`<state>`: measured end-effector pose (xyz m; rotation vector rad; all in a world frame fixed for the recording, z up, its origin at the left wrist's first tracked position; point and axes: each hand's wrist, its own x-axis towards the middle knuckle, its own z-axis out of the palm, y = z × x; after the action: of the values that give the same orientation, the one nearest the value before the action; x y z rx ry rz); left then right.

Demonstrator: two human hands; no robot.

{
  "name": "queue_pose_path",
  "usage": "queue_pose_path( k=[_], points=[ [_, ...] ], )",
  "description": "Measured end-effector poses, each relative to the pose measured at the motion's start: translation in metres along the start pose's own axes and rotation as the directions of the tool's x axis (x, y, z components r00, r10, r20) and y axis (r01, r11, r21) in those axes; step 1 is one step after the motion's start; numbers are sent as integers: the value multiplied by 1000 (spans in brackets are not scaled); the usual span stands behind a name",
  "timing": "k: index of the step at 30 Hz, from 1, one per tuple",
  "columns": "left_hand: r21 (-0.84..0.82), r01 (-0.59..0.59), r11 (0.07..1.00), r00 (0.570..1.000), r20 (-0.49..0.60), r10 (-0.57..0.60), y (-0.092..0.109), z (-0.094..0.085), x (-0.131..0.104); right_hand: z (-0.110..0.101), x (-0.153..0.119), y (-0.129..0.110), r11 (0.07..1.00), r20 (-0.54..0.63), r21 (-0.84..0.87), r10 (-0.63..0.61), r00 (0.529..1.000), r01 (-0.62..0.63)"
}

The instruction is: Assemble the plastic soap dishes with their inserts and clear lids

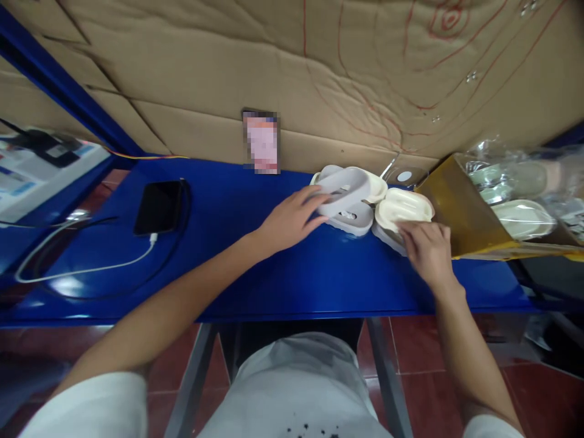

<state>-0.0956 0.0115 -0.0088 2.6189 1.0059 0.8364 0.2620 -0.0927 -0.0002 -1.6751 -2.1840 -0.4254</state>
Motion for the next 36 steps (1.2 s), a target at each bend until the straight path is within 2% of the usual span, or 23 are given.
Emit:
queue_pose_path(
  k=[2, 4, 6, 7, 10, 13, 15, 19, 21, 23, 26, 29, 31, 33, 35, 36],
  points=[
    [49, -36, 998, 999, 23, 35, 11, 21, 33, 7, 14, 16, 997, -37, -30, 75, 997, -76],
    [62, -94, 994, 995, 42, 92, 17, 36, 57, 10, 23, 21, 993, -79, -43, 109, 991, -112],
    [80, -140, 987, 990, 40, 137, 18, 40, 65, 9, 26, 14, 994, -107, -33, 100, 989, -104],
    [100, -148, 984, 989, 33, 146, 16, 38, 62, 9, 25, 7, 996, -107, -23, 82, 991, -85],
    [200, -68, 977, 998, 21, 65, 3, 21, 27, 8, 22, -17, 999, -57, -4, -41, 998, 41],
    [283, 126, 951, 989, 40, -143, -10, 0, -23, 14, 29, -36, 975, 34, 3, -221, 975, 221],
    [295, 196, 935, 971, 74, -227, -14, -10, -55, 19, 39, -40, 962, 74, 15, -274, 959, 274],
    [269, 257, 928, 955, 74, -286, -4, -18, -101, 25, 53, -29, 968, 99, 75, -246, 964, 239],
    [260, 279, 924, 950, 62, -304, 7, -18, -112, 23, 52, -19, 974, 40, 88, -214, 976, 210],
    [210, 261, 942, 962, 24, -272, 18, -17, -111, 21, 51, -10, 984, -53, 64, -162, 985, 166],
    [91, 143, 985, 985, -111, -133, 28, -14, -84, 22, 52, 2, 996, -117, -7, -85, 989, 84],
    [5, -3, 1000, 969, -247, 4, 29, 0, -25, 26, 56, 10, 999, -116, -39, 11, 993, -16],
    [-64, -90, 994, 974, -213, 75, 26, 16, 21, 27, 58, 10, 995, -146, -33, 89, 985, -95],
    [-132, -152, 979, 985, -97, 140, 21, 33, 59, 23, 55, 6, 989, -214, -1, 146, 966, -150],
    [-135, -174, 975, 985, -24, 173, 17, 46, 81, 18, 48, -2, 990, -270, 47, 141, 952, -133],
    [-122, -180, 976, 984, -10, 180, 15, 50, 84, 16, 44, -7, 994, -268, 67, 103, 958, -88]
  ],
)
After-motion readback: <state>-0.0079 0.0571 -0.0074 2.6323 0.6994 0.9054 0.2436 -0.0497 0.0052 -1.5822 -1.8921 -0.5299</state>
